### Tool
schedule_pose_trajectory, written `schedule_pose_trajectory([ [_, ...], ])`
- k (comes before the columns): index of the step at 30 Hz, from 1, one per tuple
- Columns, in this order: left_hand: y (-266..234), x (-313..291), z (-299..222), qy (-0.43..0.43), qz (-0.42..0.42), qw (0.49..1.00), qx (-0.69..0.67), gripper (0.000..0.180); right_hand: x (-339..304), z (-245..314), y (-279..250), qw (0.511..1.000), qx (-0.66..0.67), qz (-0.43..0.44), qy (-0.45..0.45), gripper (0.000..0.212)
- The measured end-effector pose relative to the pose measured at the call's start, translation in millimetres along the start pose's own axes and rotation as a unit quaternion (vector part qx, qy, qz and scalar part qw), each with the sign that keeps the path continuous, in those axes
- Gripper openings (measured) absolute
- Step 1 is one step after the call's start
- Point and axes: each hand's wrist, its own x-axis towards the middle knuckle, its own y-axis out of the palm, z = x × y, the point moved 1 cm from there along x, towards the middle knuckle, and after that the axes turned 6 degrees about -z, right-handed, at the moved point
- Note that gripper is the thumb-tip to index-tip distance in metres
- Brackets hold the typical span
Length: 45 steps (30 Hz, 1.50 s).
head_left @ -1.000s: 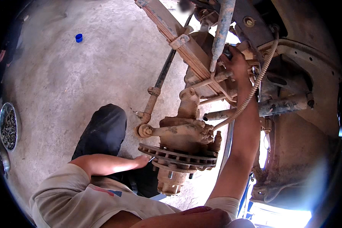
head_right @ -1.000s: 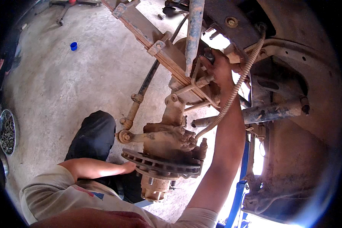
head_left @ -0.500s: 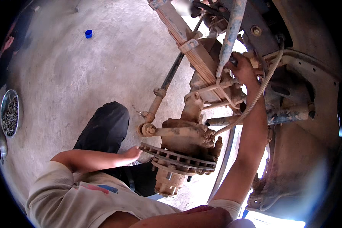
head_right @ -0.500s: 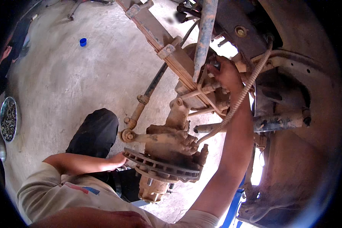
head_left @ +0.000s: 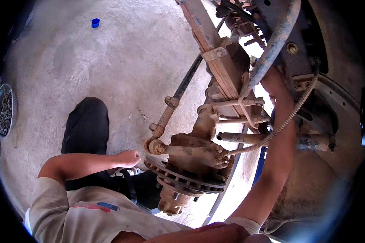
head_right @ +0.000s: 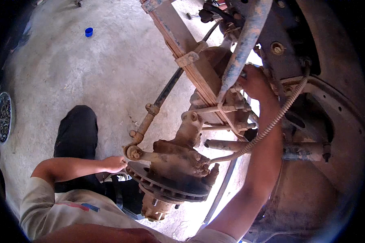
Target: The person sits on the floor and works on a vehicle's front suspension assembly. They use a wire brush to clean a component, then spray lubricant onto the joints and linkages. The person manipulates the suspension parts by hand to test movement.
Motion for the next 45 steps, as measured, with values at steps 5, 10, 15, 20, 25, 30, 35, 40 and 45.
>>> schedule_pose_trajectory([
  [5,4.6,15.6,43.6,-0.005,-0.006,1.0,0.008,0.042,2.0,14.0,-10.4,0.996,0.052,0.032,0.063,0.03],
  [10,10.6,10.5,39.5,0.051,-0.021,0.997,0.062,0.044,14.3,-36.9,26.4,0.997,0.072,0.019,0.027,0.027],
  [15,8.9,17.2,24.6,0.068,-0.009,0.993,0.095,0.046,11.8,-1.6,3.1,0.996,0.037,0.074,0.035,0.033],
  [20,16.3,30.5,35.4,0.082,-0.009,0.986,0.146,0.047,17.6,11.2,-6.2,0.99,0.025,0.121,0.067,0.041],
  [25,12.9,26.9,39.3,0.12,-0.024,0.977,0.175,0.049,11.1,-5.2,10.3,0.99,0.081,0.088,0.073,0.041],
  [30,6.5,18.4,33.1,0.127,-0.004,0.973,0.193,0.049,7.8,-9.4,13.0,0.998,-0.037,0.05,0.02,0.033],
  [35,4.0,9.6,29.8,0.085,-0.007,0.973,0.214,0.049,8.0,-17.2,17.7,0.995,0.079,0.05,-0.019,0.033],
  [40,15.9,13.3,26.4,0.099,0.038,0.963,0.247,0.051,-4.6,-41.5,12.8,0.999,0.049,-0.009,-0.01,0.038],
  [45,27.8,14.6,43.6,0.088,0.042,0.961,0.258,0.054,5.1,7.3,-0.7,0.996,0.047,0.068,-0.019,0.038],
])
